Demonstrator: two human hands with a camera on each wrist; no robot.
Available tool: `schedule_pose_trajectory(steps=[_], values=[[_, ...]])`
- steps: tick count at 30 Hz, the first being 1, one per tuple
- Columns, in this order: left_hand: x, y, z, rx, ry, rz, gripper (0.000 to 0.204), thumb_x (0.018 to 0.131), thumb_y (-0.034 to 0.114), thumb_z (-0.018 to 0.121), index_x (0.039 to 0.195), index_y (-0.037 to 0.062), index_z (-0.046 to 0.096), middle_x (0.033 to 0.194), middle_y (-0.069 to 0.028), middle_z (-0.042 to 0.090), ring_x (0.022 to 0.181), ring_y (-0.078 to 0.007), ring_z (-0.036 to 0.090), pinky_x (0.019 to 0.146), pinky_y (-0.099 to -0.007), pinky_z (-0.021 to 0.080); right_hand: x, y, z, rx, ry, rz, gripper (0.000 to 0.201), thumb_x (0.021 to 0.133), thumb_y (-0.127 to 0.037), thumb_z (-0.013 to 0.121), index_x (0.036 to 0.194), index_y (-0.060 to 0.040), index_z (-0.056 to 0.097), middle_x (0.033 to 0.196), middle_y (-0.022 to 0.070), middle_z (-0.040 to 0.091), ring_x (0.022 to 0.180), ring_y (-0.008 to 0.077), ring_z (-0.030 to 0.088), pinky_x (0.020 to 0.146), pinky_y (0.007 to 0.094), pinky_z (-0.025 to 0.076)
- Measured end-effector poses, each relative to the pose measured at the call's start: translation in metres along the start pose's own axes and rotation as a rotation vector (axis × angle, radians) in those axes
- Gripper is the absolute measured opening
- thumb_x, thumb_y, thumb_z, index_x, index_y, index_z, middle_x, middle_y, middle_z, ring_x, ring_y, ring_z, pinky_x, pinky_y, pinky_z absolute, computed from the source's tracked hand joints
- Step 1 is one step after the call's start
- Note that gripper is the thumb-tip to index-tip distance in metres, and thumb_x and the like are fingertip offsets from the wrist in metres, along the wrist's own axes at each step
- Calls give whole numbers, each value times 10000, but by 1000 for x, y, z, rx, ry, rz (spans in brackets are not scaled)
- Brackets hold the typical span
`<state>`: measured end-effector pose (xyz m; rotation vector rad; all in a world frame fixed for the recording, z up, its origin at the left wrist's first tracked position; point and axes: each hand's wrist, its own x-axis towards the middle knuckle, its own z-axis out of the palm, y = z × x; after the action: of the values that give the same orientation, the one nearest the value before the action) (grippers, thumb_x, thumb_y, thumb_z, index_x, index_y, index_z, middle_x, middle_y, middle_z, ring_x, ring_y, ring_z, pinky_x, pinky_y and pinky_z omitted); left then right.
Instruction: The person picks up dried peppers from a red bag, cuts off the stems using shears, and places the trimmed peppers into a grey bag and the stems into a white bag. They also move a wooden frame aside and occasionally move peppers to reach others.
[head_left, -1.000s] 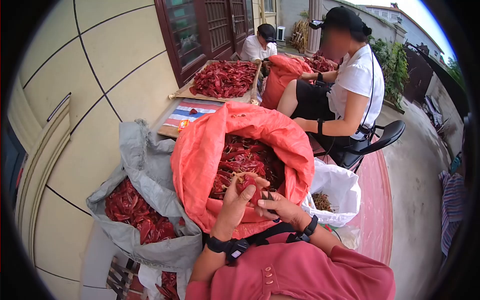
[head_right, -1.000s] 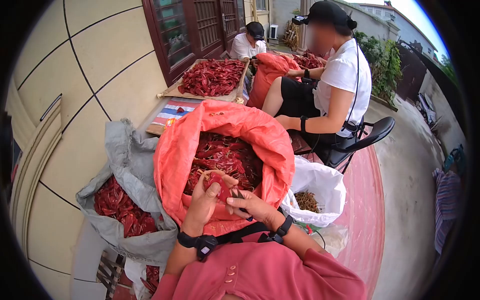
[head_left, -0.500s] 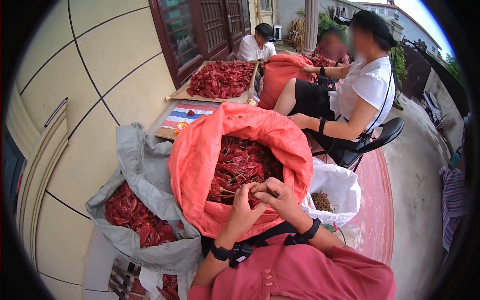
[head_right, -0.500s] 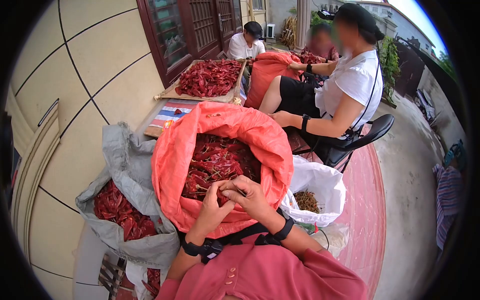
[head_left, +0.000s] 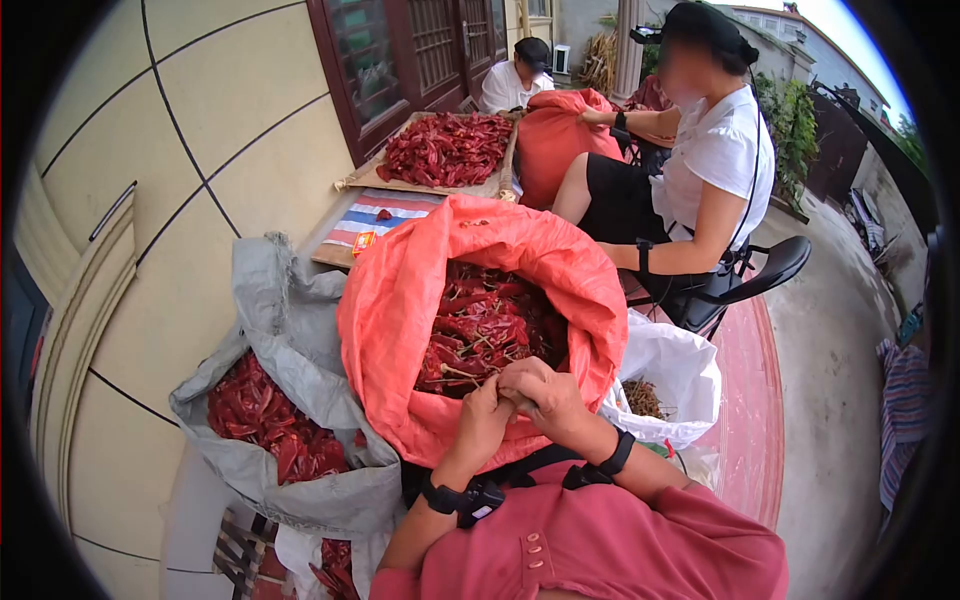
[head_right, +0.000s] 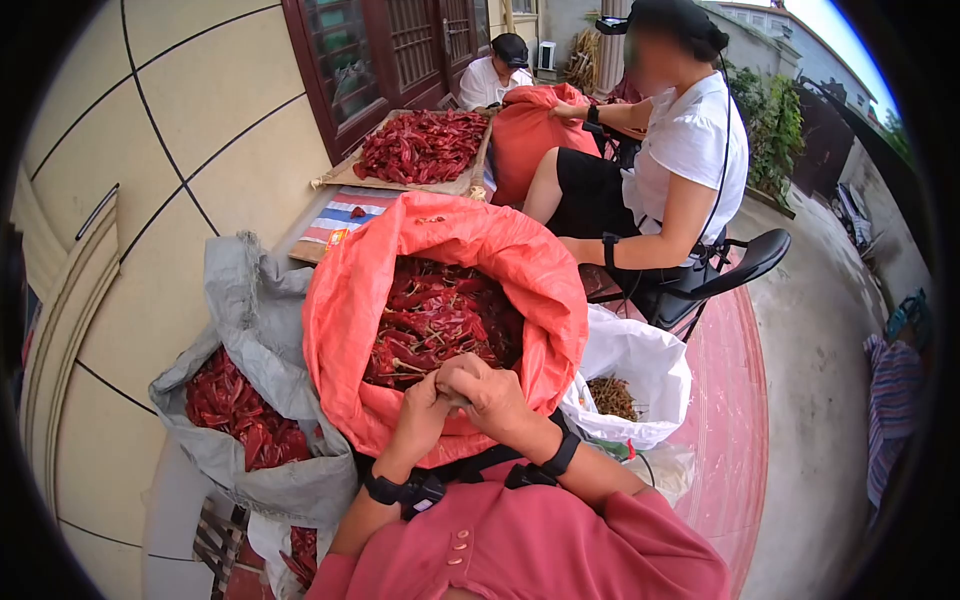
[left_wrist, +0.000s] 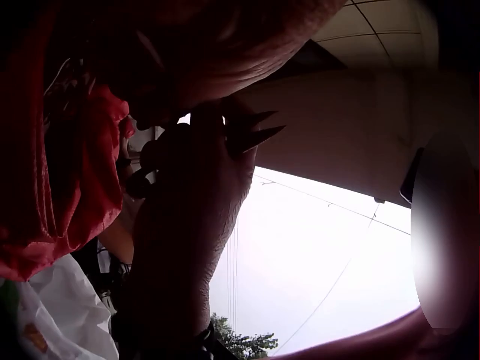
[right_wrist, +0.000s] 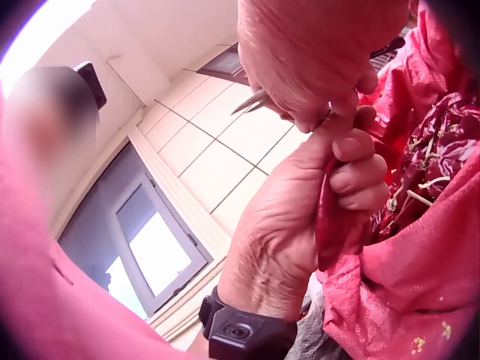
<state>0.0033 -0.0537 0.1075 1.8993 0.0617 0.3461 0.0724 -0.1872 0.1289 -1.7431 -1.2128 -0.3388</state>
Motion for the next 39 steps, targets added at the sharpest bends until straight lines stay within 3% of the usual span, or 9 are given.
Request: schedule_pose_trajectory(steps=[2, 6, 7, 14, 17, 25, 30, 33, 39], values=[[1, 5, -4, 5, -48, -67, 202, 886, 114, 570, 1018, -39, 571, 676, -208, 624, 651, -397, 641, 561, -440, 478, -5, 17, 17, 187, 118, 27, 135, 862, -67, 673, 960, -56, 582, 890, 36, 599, 653, 138, 595, 540, 244, 473], [2, -7, -8, 193, -99, -25, 291, 906, 244, 584, 1006, -29, 575, 721, -257, 608, 702, -429, 620, 607, -489, 469, -4, -3, 5, 850, 48, 753, 181, 941, -252, 619, 980, -95, 539, 688, -29, 497, 475, 42, 372, 429, 198, 292], [4, -13, -6, 177, -72, 58, 306, 927, 250, 586, 1054, -28, 588, 614, -137, 565, 530, -213, 552, 520, -359, 440, -2, -7, 2, 919, 83, 817, 159, 934, -234, 622, 932, -94, 546, 691, -36, 514, 476, 33, 392, 430, 190, 309], [7, -1, -12, 175, -136, 43, 289, 924, 253, 586, 987, -29, 573, 807, -267, 619, 783, -439, 621, 645, -469, 482, -6, 12, 1, 1425, 32, 979, 119, 980, -209, 546, 982, -93, 572, 671, -61, 472, 460, 8, 300, 429, 188, 267], [2, -4, -11, 167, -164, 28, 267, 908, 226, 615, 1002, -20, 576, 826, -252, 631, 799, -424, 627, 661, -456, 492, -25, 58, 7, 2239, -93, 1146, 154, 986, -233, 537, 975, -83, 573, 694, -42, 507, 448, 8, 311, 422, 189, 269], [-36, 21, -79, 619, 339, 197, 247, 838, 166, 689, 1049, 61, 611, 990, -121, 609, 934, -284, 577, 823, -392, 451, -31, 74, -60, 419, 626, 527, 138, 976, -165, 557, 943, -38, 599, 859, 13, 618, 676, 59, 519, 597, 203, 413], [-69, 13, -172, 1149, 704, 37, 289, 837, 190, 686, 1105, 104, 624, 1052, -82, 605, 1005, -296, 522, 881, -426, 394, -100, 129, -103, -193, 553, 647, 127, 936, -80, 598, 1037, -4, 616, 974, 54, 654, 906, 105, 586, 825, 233, 453], [-77, -19, -203, 1296, 779, -113, 478, 790, 154, 724, 1240, 108, 569, 1124, -96, 600, 1109, -319, 498, 939, -468, 371, -135, 157, -96, -217, 594, 862, 140, 913, -44, 604, 1047, -10, 623, 1000, 57, 658, 914, 116, 595, 805, 245, 468], [-63, -22, -163, 1018, 776, -25, 369, 853, 125, 658, 1216, 82, 602, 1144, -108, 626, 1117, -280, 543, 966, -383, 410, -67, 82, -42, 72, 318, 583, 191, 863, -37, 639, 1054, -34, 633, 968, 68, 656, 868, 153, 606, 757, 291, 481]])
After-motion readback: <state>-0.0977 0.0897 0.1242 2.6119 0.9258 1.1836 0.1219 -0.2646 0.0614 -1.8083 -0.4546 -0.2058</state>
